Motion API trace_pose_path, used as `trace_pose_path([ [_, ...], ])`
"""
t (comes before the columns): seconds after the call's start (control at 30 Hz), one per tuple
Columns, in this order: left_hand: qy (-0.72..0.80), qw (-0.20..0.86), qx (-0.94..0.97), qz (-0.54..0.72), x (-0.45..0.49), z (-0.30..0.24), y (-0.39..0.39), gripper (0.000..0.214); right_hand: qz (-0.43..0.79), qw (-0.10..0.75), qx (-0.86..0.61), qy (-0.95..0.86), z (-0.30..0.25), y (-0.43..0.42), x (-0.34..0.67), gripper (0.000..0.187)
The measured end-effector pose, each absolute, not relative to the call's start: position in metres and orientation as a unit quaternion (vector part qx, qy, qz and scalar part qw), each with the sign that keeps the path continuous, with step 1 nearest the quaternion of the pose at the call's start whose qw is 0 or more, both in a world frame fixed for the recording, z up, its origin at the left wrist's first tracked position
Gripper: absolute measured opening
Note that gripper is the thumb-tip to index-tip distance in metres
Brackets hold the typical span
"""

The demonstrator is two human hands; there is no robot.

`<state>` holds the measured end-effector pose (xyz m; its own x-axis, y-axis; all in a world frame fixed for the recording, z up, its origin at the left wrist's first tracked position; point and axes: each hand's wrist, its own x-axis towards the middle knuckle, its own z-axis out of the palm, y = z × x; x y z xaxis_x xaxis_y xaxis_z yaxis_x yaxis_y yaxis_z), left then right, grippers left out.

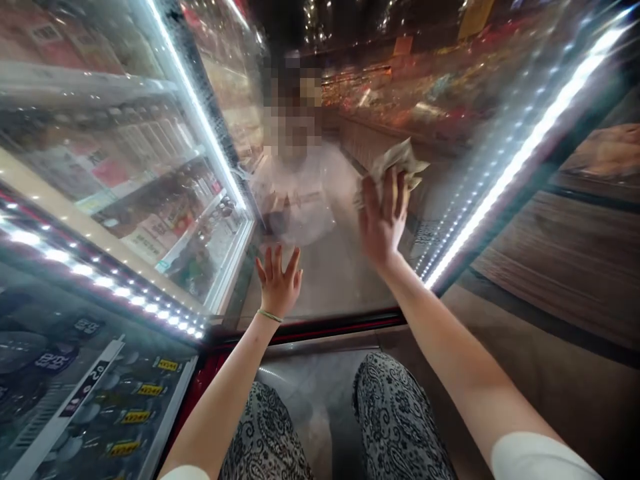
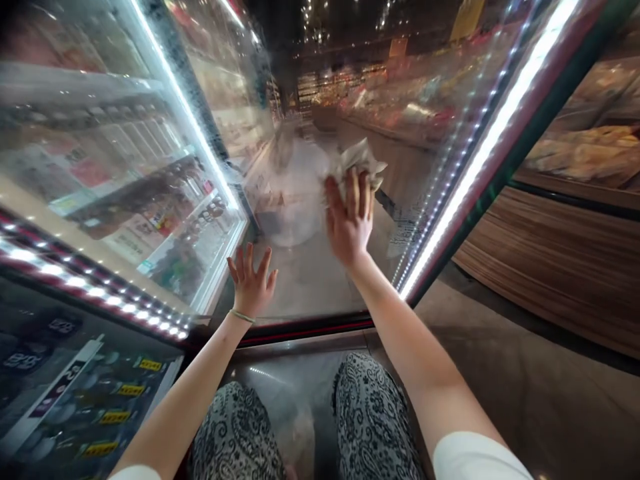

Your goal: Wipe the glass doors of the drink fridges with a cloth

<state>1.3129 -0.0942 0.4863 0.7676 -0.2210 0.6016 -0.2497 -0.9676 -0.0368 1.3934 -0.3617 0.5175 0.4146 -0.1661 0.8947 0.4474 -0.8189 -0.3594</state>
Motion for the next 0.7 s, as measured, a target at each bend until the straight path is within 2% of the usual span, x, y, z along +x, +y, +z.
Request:
trace_pose_path([
  [0.1,-0.114,0.017,0.944,0.309,1.313,0.465,-0.095,0.057,-0.465,0.261,-0.821,-0.203,0.434,-0.322,1.379,0.046],
  [0.23,-0.108,0.000,0.952,0.286,1.316,0.441,-0.088,0.055,-0.335,0.253,-0.818,-0.394,0.314,-0.285,1.347,0.062],
  [0.33,-0.104,-0.001,0.956,0.276,1.321,0.430,-0.085,0.053,-0.312,0.256,-0.803,-0.438,0.281,-0.291,1.342,0.063],
  [0.43,-0.093,0.014,0.957,0.274,1.324,0.425,-0.088,0.058,-0.316,0.262,-0.808,-0.423,0.311,-0.325,1.359,0.057],
  [0.57,-0.084,0.023,0.958,0.275,1.324,0.425,-0.093,0.064,-0.396,0.286,-0.845,-0.218,0.407,-0.386,1.391,0.035],
  [0.63,-0.073,0.019,0.958,0.277,1.322,0.422,-0.097,0.068,-0.469,0.286,-0.824,-0.135,0.444,-0.405,1.402,0.042],
  [0.7,-0.060,0.009,0.960,0.272,1.318,0.411,-0.102,0.070,-0.522,0.297,-0.794,-0.092,0.451,-0.406,1.408,0.049],
])
